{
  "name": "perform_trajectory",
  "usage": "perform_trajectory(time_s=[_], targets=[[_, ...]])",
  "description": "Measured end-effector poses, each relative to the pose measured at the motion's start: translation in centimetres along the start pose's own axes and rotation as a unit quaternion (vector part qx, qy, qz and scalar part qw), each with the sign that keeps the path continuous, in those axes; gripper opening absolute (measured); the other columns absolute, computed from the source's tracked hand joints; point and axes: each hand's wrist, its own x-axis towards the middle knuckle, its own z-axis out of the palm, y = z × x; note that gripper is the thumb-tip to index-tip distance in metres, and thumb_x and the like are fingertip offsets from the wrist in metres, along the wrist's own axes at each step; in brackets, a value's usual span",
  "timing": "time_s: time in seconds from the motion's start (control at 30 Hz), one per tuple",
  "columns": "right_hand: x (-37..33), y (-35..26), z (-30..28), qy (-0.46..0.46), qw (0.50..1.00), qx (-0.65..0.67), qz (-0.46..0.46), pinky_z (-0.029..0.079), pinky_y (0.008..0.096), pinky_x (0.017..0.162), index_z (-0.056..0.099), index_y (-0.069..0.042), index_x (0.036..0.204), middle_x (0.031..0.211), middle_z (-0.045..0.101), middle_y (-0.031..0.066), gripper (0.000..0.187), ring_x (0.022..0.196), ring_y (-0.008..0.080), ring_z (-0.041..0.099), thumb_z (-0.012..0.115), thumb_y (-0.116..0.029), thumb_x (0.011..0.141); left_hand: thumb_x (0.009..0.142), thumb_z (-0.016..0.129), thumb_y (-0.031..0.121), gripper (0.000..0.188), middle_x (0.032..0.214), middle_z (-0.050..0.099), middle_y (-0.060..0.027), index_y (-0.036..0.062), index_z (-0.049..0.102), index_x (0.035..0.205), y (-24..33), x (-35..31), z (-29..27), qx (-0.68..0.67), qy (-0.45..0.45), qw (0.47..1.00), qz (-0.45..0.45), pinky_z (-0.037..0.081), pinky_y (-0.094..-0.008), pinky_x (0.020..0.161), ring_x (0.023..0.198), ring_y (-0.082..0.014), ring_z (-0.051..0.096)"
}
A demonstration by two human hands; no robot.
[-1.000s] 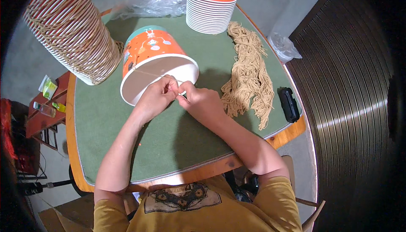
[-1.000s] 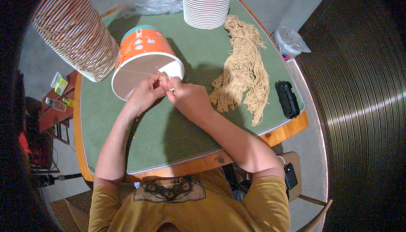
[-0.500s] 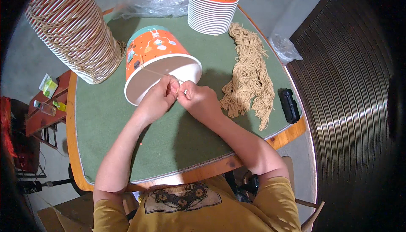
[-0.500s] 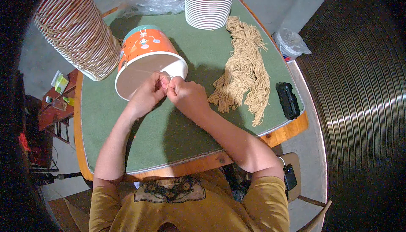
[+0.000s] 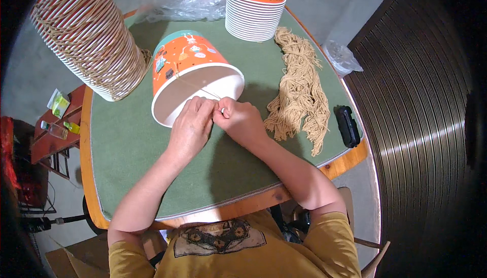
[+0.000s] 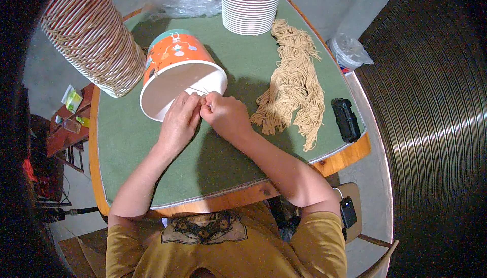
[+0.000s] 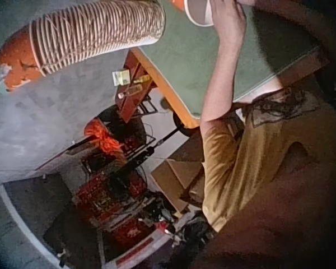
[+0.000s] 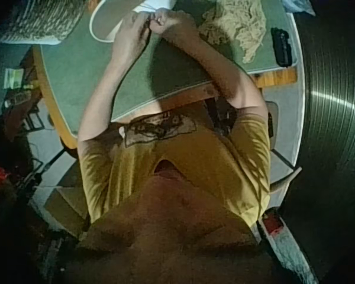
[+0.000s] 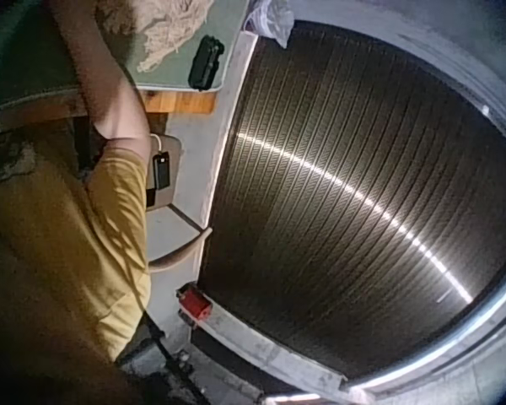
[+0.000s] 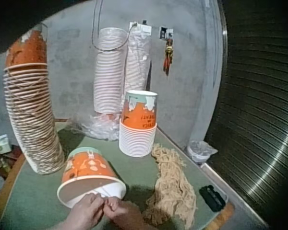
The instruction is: The person threads a piece of twine through pre-punched holes in the rim of a paper cup and ties a knot to secure it. They then place the finished cup onto a stack of similar cups on the table. The person repeats this process with another cup.
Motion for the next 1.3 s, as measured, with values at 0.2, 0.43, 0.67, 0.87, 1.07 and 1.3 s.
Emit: perform_trajectory(time_s=[0.2, 0.43, 0.67, 0.87, 1.07, 1.3], targets=[[0.0, 0.1, 0.2, -0.009, 1.000, 0.015, 0.016, 0.053, 0.0496, 0.062, 0.064, -0.010, 0.082, 0.065, 0.064, 0.0170, 0.019, 0.065, 0.0378, 0.066, 0.064, -0.029, 0.083, 0.082, 0.062, 0.000, 0.015, 0.091, 0.054, -0.0152, 0.0020, 0.055, 0.095, 0.2, 0.1, 0.1, -0.015, 0.021, 0.999, -0.025, 0.048, -0.0471, 0.076, 0.089, -0.0355, 0.057], [0.0, 0.0, -0.1, -0.007, 1.000, 0.019, 0.003, 0.053, 0.0492, 0.059, 0.063, -0.011, 0.082, 0.062, 0.064, 0.0159, 0.017, 0.062, 0.0371, 0.066, 0.066, -0.028, 0.083, 0.083, 0.063, 0.001, 0.009, 0.088, 0.054, -0.0162, 0.0008, 0.057, 0.090, 0.1, 0.2, 0.1, -0.018, 0.019, 0.998, -0.058, 0.047, -0.0468, 0.076, 0.088, -0.0365, 0.057], [0.0, 0.3, 0.1, 0.005, 0.999, 0.011, -0.032, 0.053, 0.0490, 0.055, 0.059, -0.015, 0.085, 0.058, 0.062, 0.0133, 0.015, 0.057, 0.0360, 0.065, 0.068, -0.026, 0.082, 0.086, 0.062, 0.007, 0.008, 0.088, 0.057, -0.0180, -0.0002, 0.059, 0.087, -0.2, 0.6, -0.7, -0.007, -0.010, 0.996, -0.090, 0.047, -0.0465, 0.078, 0.089, -0.0371, 0.058], [-0.1, 0.0, 0.0, 0.004, 0.999, 0.006, -0.045, 0.052, 0.0491, 0.054, 0.058, -0.016, 0.086, 0.058, 0.062, 0.0129, 0.015, 0.056, 0.0360, 0.065, 0.067, -0.027, 0.083, 0.089, 0.064, 0.011, 0.012, 0.089, 0.060, -0.0153, -0.0003, 0.060, 0.090, -1.1, 1.1, -1.4, -0.063, -0.069, 0.985, -0.142, 0.047, -0.0413, 0.076, 0.085, -0.0319, 0.061], [-0.1, 0.0, 0.1, 0.001, 0.999, -0.017, -0.036, 0.052, 0.0497, 0.055, 0.062, -0.016, 0.087, 0.062, 0.063, 0.0146, 0.012, 0.058, 0.0371, 0.065, 0.066, -0.027, 0.084, 0.089, 0.064, 0.010, 0.011, 0.087, 0.060, -0.0135, -0.0007, 0.061, 0.089, -1.5, 1.0, -1.5, -0.083, -0.076, 0.985, -0.129, 0.047, -0.0395, 0.076, 0.084, -0.0300, 0.060], [0.3, -0.1, -0.9, -0.070, 0.992, 0.092, 0.042, 0.041, 0.0345, 0.052, 0.068, -0.014, 0.091, 0.054, 0.049, 0.0081, 0.013, 0.050, 0.0200, 0.051, 0.063, -0.024, 0.084, 0.087, 0.064, 0.009, 0.011, 0.085, 0.059, -0.0125, -0.0004, 0.059, 0.086, -1.9, 0.9, -1.1, -0.085, -0.052, 0.992, -0.078, 0.046, -0.0400, 0.079, 0.086, -0.0310, 0.058]])
